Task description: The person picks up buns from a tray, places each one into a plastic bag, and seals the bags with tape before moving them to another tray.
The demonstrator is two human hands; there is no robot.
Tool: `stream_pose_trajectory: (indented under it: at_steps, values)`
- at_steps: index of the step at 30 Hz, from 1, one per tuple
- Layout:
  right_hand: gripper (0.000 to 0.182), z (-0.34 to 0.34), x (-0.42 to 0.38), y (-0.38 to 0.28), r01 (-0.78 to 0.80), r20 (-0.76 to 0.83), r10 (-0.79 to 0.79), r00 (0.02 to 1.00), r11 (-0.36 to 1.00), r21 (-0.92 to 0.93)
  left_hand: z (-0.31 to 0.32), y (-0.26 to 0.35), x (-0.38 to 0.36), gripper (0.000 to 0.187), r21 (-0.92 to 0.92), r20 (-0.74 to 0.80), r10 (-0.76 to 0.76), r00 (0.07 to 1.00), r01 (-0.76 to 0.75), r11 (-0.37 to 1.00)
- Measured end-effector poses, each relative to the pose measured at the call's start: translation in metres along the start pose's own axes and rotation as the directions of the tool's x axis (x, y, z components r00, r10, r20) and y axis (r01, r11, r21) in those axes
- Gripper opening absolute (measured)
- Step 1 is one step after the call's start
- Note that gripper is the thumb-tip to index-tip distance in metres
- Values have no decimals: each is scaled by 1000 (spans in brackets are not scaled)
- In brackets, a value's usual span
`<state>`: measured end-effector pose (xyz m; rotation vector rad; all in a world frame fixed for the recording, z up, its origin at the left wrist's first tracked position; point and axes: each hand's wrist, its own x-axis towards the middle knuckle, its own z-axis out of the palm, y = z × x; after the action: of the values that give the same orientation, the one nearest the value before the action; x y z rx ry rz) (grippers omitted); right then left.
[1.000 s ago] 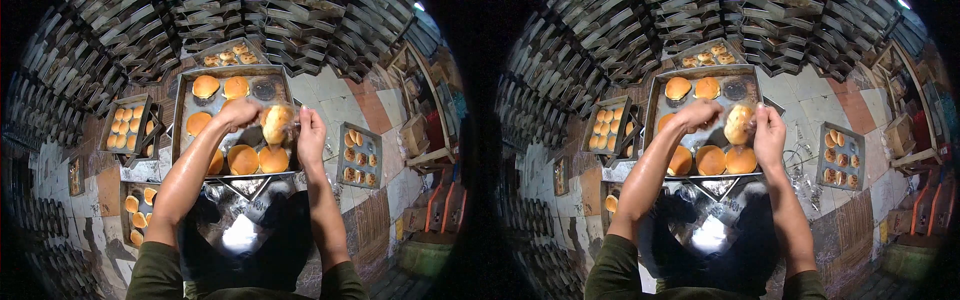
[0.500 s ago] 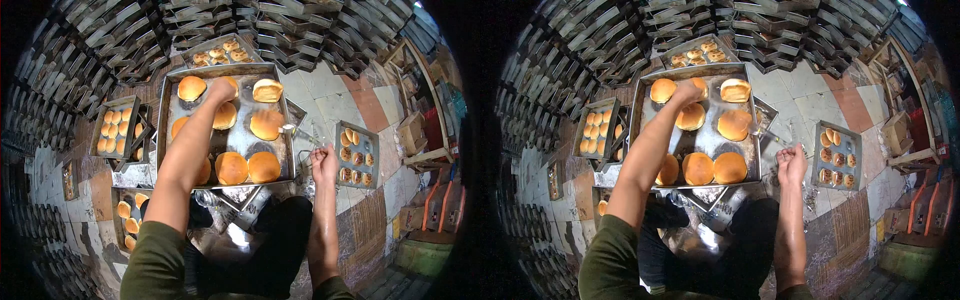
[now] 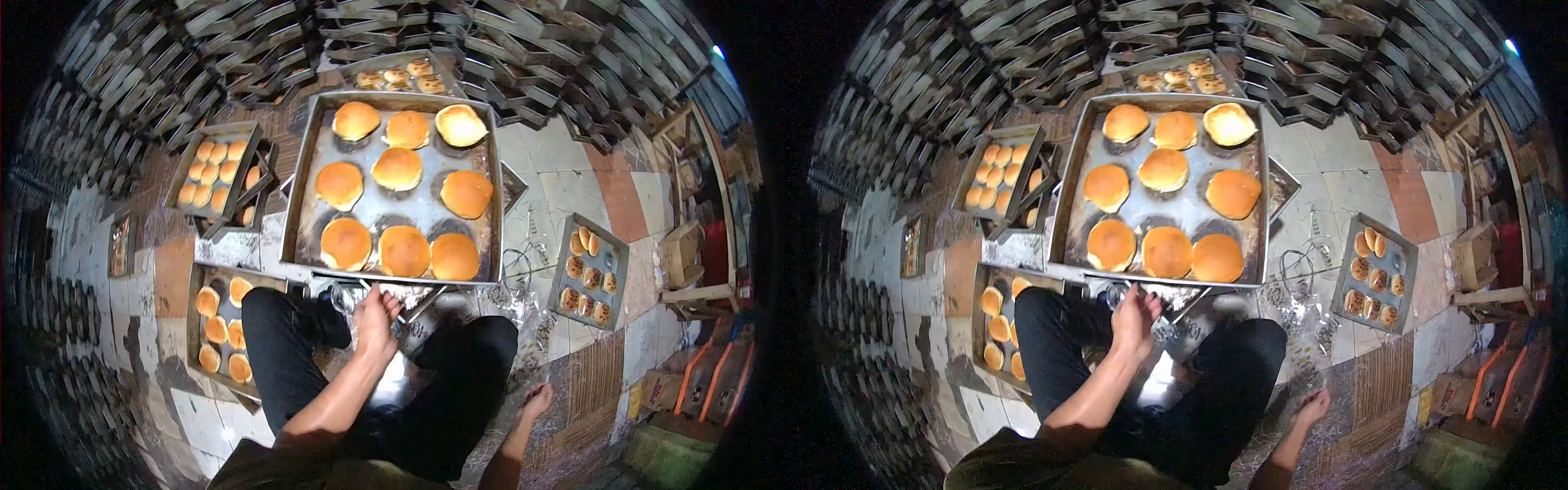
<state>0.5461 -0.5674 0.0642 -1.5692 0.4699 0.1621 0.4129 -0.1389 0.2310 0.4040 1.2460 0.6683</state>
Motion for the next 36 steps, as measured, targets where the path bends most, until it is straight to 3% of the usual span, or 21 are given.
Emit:
stream_pose_trajectory:
  at_steps: [2,3,4,5,7,9,11,16,18,20,22,24,26,28,29,30,33,36]
  values:
    - [29,-10,-17,38,7,-32,-8,999,1000,-14,26,4,7,28,-194,66,-95,993,107,975]
    - [32,-10,-28,55,7,-47,-8,999,1000,-27,26,-6,27,31,-142,93,-143,985,155,978]
    - [36,-7,-39,63,-103,-81,93,992,985,-135,27,-15,46,35,-90,122,-189,974,201,976]
    - [40,-8,-50,69,-213,-128,186,974,947,-242,36,-11,42,34,-107,84,-119,989,127,986]
    - [52,-8,-58,95,-182,-209,85,974,845,-503,49,2,28,31,-210,27,-50,998,55,976]
    - [52,-16,-51,127,-158,-165,80,983,826,-541,43,-10,50,23,-415,-7,-51,999,44,909]
    - [51,-10,-58,130,-159,-128,105,986,811,-563,27,12,44,22,-351,42,11,999,4,936]
    - [51,-7,-62,110,-68,28,109,994,781,-621,-67,87,-26,15,-321,158,58,986,-4,947]
    - [51,-3,-61,95,-13,92,95,991,758,-652,-107,111,-56,15,-504,124,147,981,-65,861]
    - [51,4,-58,84,31,140,85,987,742,-669,-160,126,-75,15,-515,50,249,967,-189,836]
    - [51,10,-58,75,74,183,72,980,727,-683,-228,126,-79,22,-533,138,241,961,-133,835]
    - [50,17,-57,68,113,218,58,974,712,-693,-262,138,-126,24,-602,53,326,944,-230,765]
    - [50,22,-54,61,145,251,51,967,698,-701,-312,112,-115,30,-563,-115,438,891,-422,710]
    - [50,26,-54,56,167,264,41,964,681,-713,-348,94,-106,35,-573,-151,436,887,-438,693]
    - [50,26,-54,54,176,271,39,962,672,-719,-361,91,-97,34,-598,-182,422,888,-441,669]
    - [50,28,-54,51,188,279,32,960,663,-724,-372,85,-88,31,-580,-320,327,889,-457,674]
    - [50,38,-59,44,214,298,21,954,648,-731,-398,51,-40,29,-597,-398,265,878,-468,652]
    - [50,48,-64,35,232,310,13,951,633,-739,-413,5,14,34,-702,-549,76,833,-509,498]
